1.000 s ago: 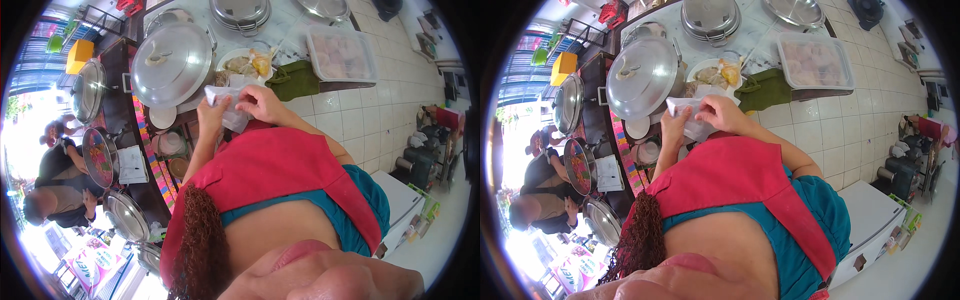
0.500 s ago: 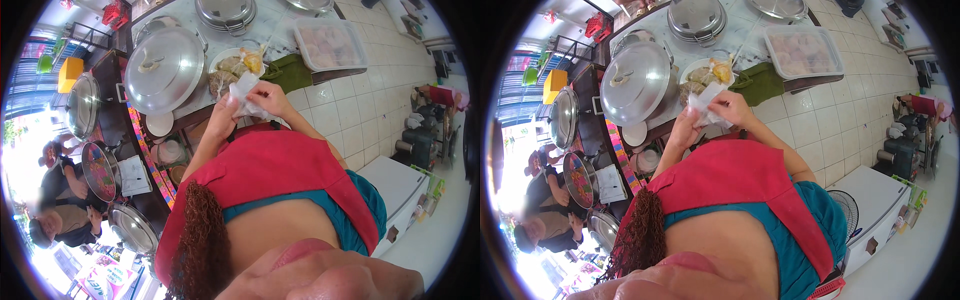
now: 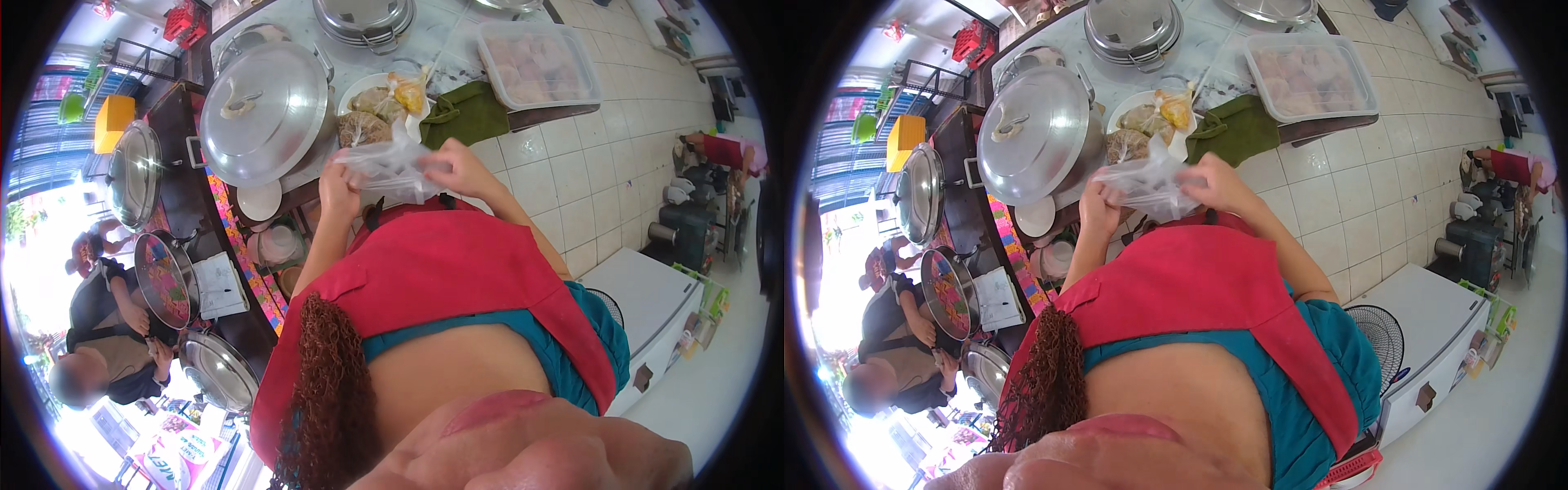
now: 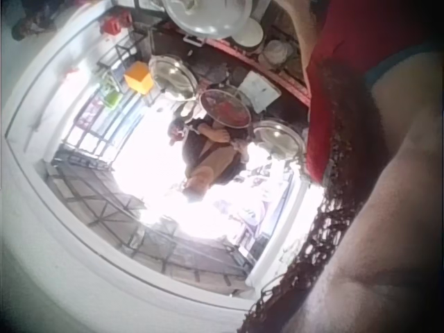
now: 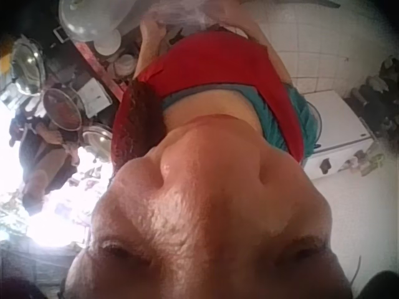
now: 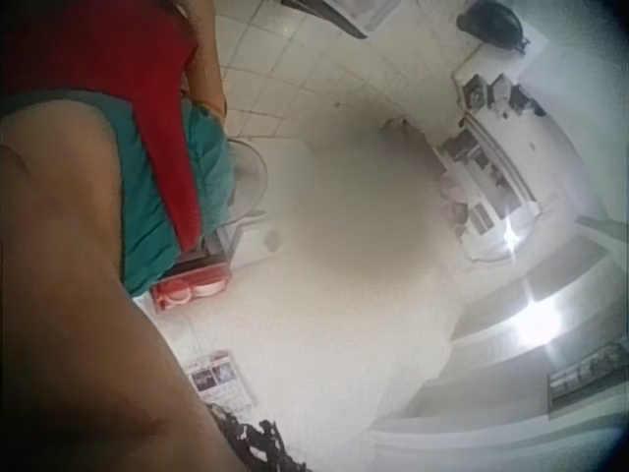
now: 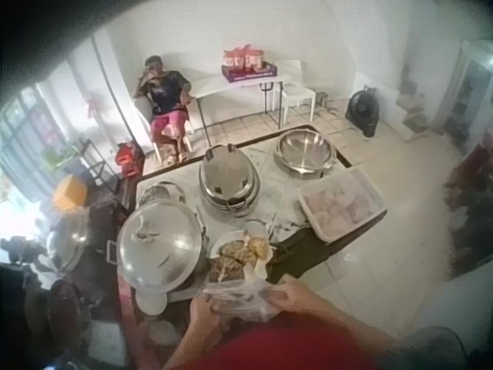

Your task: The person scoops noodles from a large serving tray into a plastic bag, prepares small food packets by hand, and uses a spoon to transfer breakfast items including eggs and sausages into containers.

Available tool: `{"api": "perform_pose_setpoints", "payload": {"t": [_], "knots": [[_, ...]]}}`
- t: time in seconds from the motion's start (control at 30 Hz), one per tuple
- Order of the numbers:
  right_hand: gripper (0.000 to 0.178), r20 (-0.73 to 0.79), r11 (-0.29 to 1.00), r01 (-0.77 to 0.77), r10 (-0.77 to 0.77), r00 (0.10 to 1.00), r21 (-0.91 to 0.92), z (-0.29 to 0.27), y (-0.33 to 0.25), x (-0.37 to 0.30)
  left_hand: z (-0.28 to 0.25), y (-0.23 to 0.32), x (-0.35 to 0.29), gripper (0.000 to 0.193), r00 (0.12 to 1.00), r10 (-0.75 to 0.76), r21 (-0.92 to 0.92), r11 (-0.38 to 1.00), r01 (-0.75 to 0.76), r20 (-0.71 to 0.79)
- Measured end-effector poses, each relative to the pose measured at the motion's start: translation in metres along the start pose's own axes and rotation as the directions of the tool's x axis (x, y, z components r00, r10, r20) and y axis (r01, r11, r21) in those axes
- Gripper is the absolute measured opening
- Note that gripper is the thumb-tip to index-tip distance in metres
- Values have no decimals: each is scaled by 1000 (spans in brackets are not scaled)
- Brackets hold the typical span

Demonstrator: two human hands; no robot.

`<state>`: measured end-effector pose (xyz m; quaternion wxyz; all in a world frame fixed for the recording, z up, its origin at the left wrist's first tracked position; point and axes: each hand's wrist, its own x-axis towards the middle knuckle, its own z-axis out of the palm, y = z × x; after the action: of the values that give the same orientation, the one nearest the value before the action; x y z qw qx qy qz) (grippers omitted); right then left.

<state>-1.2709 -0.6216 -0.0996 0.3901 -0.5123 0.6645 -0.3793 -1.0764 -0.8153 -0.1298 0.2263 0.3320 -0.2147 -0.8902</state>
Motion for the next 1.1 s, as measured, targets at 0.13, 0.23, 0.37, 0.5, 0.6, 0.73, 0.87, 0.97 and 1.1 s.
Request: {"api": "perform_pose_setpoints", "payload": {"t": [0.13,0.23,0.37,0.5,0.6,0.73,0.87,0.97,1.1], "knots": [[50,-484,914,-235,50,874,-330,6,-8,20,17,-4,-22,53,1000,9,929,370,13,-18],[57,-405,934,-82,-71,911,-348,6,-22,33,57,-3,-39,79,776,453,898,-241,-367,439],[63,-108,971,22,-49,993,-236,25,-49,35,63,15,-33,52,653,440,779,-461,-425,616],[61,-166,903,219,-296,941,-368,22,-28,45,43,24,-34,22,856,430,954,-42,-298,287],[47,-160,807,318,-446,880,-497,21,28,49,22,22,-51,18,954,289,808,579,-107,-81],[38,-64,892,250,-295,953,-376,12,88,60,-24,27,-78,18,946,183,694,717,58,-269],[33,22,979,159,-157,987,-126,-4,93,91,-27,24,-94,17,974,82,61,996,-70,-209],[33,63,969,213,-207,976,-124,-15,71,110,-12,25,-91,21,945,221,197,964,-176,-241],[37,150,797,215,-158,976,-564,14,28,112,27,7,-75,76,943,309,650,744,-156,-127]]}}
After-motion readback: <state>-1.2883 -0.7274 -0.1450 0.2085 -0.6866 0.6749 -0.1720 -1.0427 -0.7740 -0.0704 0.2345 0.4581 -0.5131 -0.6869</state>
